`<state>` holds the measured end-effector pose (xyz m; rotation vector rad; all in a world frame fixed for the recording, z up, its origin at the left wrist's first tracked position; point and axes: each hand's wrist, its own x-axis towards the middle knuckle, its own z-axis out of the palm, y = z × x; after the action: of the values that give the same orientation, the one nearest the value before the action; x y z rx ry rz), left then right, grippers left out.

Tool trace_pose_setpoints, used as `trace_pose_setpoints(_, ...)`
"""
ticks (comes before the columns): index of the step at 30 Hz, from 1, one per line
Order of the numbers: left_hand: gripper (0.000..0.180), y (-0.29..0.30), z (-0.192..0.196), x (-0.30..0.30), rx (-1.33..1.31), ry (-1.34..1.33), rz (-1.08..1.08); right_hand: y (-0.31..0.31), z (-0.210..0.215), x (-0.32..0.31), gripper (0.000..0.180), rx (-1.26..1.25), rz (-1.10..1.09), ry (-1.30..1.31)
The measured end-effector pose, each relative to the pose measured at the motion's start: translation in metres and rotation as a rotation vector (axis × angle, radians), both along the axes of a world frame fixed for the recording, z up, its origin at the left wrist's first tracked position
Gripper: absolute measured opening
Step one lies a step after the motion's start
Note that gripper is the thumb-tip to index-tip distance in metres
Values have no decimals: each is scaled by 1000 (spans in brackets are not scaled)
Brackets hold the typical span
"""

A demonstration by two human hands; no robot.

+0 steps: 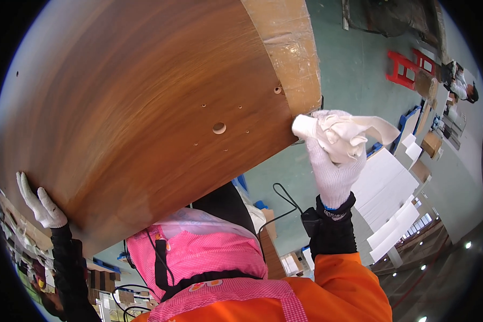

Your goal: The recorder cleans a wood panel with a rag and applies stain or polish using a manual applicator.

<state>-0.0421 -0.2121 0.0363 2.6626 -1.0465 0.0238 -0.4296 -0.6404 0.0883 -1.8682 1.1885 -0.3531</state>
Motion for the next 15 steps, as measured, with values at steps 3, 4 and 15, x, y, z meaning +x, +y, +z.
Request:
trace_pose_setpoints(3, 58, 0, 1, 1, 7, -8, -10, -13, -8, 26, 49, -82, 58, -50)
trace_pose_setpoints(4, 58, 0, 1, 2, 12, -7, -19, -18, -11, 34, 49, -137, 106, -81)
trace_pose_setpoints(15, 60, -18, 0, 16, 59, 10, -34, -19, 6, 25, 48, 50, -7, -58)
